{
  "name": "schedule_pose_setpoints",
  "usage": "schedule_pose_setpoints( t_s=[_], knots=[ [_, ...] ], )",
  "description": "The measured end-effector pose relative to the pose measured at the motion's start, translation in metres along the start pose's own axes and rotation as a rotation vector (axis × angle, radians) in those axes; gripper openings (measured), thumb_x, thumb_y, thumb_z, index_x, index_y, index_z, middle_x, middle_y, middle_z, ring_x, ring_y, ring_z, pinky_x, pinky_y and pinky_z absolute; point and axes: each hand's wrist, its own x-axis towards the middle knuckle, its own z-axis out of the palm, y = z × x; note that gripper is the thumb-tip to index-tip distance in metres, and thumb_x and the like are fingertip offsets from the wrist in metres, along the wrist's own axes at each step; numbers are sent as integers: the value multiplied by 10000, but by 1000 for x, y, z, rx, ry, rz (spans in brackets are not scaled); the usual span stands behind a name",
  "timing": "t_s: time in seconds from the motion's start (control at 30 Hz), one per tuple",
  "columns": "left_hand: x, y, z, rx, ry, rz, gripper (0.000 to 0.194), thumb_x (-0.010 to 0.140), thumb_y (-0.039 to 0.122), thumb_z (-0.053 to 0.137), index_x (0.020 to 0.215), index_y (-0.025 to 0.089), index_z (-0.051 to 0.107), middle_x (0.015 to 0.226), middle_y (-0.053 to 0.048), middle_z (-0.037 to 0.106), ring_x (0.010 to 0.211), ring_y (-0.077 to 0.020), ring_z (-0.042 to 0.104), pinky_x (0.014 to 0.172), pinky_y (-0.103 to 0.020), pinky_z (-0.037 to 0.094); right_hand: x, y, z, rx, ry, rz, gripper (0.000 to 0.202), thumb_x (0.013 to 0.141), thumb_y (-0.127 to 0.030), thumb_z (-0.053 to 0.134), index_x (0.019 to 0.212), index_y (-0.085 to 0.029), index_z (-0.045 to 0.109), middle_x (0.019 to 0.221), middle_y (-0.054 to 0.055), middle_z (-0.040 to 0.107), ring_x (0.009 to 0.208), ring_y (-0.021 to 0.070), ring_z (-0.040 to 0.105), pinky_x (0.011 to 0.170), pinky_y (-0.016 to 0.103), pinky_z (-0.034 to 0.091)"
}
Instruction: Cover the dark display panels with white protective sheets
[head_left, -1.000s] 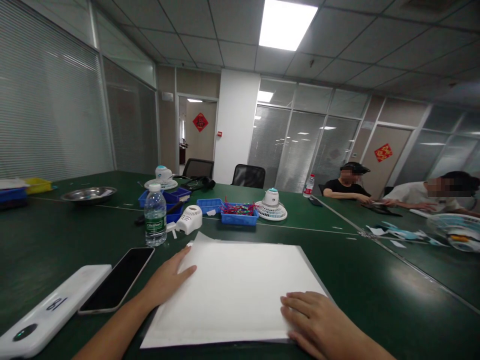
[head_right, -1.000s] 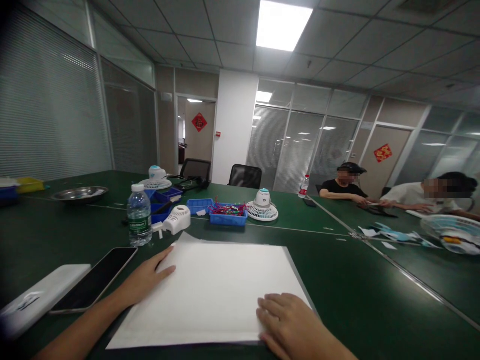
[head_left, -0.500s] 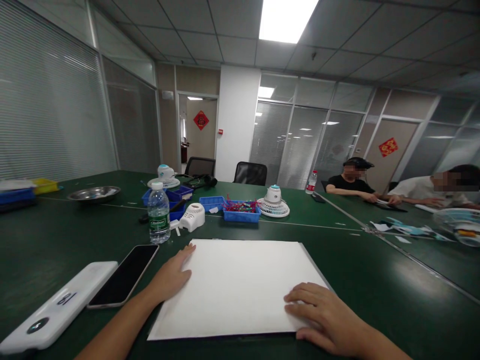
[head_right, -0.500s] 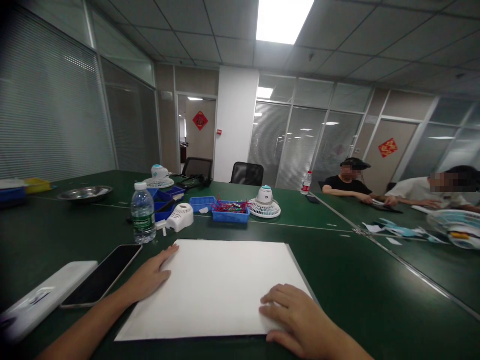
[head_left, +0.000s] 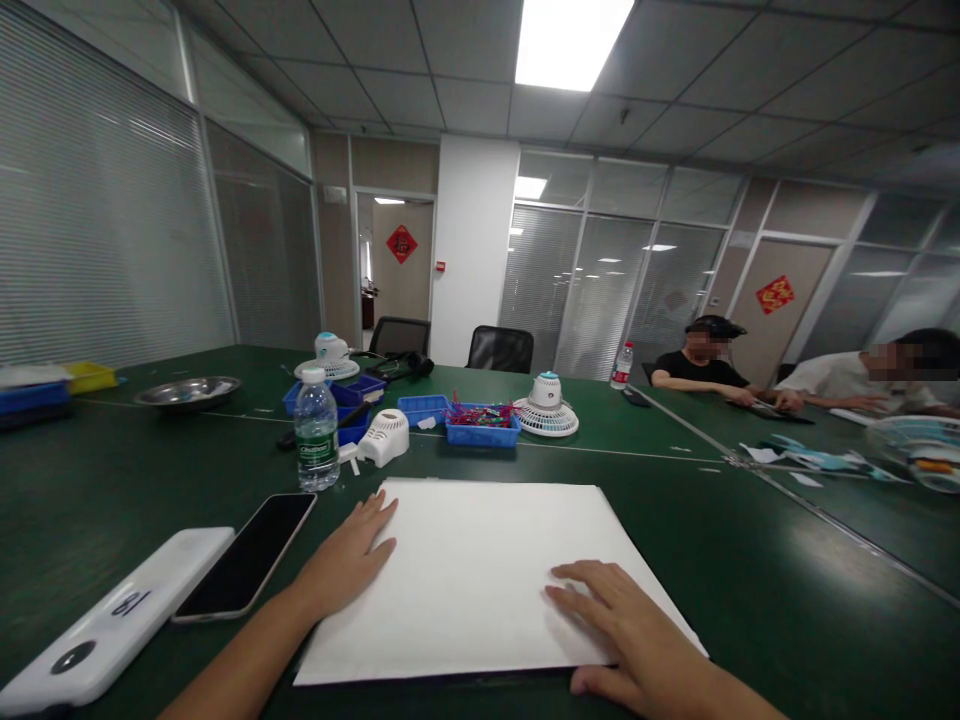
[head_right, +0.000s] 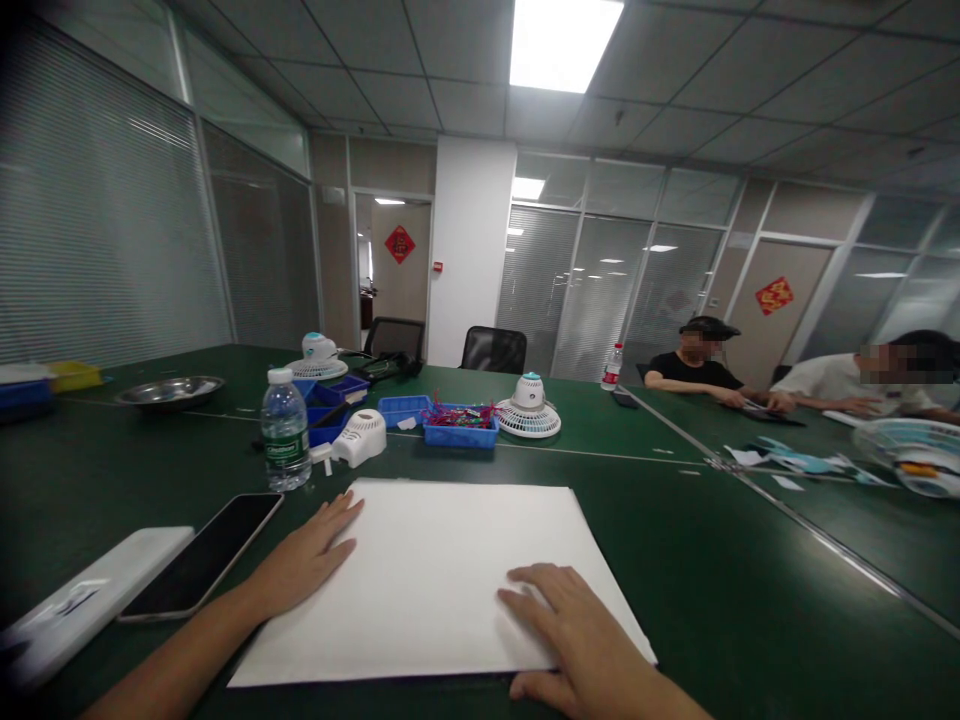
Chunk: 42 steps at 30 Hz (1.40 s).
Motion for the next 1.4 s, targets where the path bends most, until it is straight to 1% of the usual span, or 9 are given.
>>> schedule_pose_setpoints(
  t_s=[0.1,0.23,0.4,0.63,0.83,0.97,1.1,1.23,1.4],
  knots=[
    [0,5,-2,35,-14,2,639,896,415,492,1464,123,509,1608,-154,331,1509,-296,262,1241,-486,201,-1,-1,3,-132,118,-73,593,896,-524,650,1414,-259,532,1396,136,598,1224,269,588,1011,429,488],
    [2,4,-1,-26,-9,-35,664,872,452,519,1458,138,521,1620,-129,311,1513,-302,247,1244,-475,192,6,-15,-10,-326,310,-392,250,952,-279,609,1176,-189,678,1219,90,715,1071,218,665,948,378,521],
    [4,-2,-6,-274,7,-80,628,858,481,496,1384,156,603,1564,-84,424,1482,-298,338,1233,-499,220,12,-27,-31,-362,362,-612,205,968,-168,535,1048,-154,723,1180,64,740,1043,194,690,948,343,559],
    [2,0,-21,-401,24,-59,634,707,196,497,1318,190,663,1437,-25,590,1377,-252,515,1211,-461,301,-13,1,-32,-463,295,-600,276,914,-172,599,1167,-182,707,1331,66,662,1307,293,557,1028,413,555],
    [0,7,-17,-393,39,38,590,764,356,663,1339,225,648,1490,-66,535,1400,-283,484,1222,-484,279,-21,18,-41,-495,305,-561,380,898,-163,593,1271,-178,666,1356,91,637,1339,339,505,1063,467,522],
    [-3,10,-16,-313,24,86,592,800,394,666,1376,267,615,1517,-45,517,1417,-276,468,1230,-467,280,-26,31,-39,-429,349,-494,412,940,-145,521,1334,-205,625,1341,94,648,1334,310,517,1051,468,526],
    [-6,15,-18,-194,32,88,520,823,380,621,1335,293,653,1476,-15,573,1388,-271,509,1208,-457,335,-33,47,-21,-371,435,-386,440,961,-123,488,1385,-202,581,1309,102,673,1276,259,585,1011,408,558],
    [-6,22,-19,-84,99,122,527,787,221,570,1293,306,687,1414,14,632,1351,-254,549,1201,-444,359,-34,52,-8,-378,525,-335,469,903,-93,585,1370,-136,586,1218,123,721,1209,245,640,994,387,574],
    [-6,25,-15,29,172,178,631,728,116,511,1306,303,680,1414,35,623,1348,-247,552,1216,-435,347,-32,45,-13,-376,532,-344,453,856,-159,708,1299,-116,624,1177,129,736,1147,236,677,974,362,584]
  ],
)
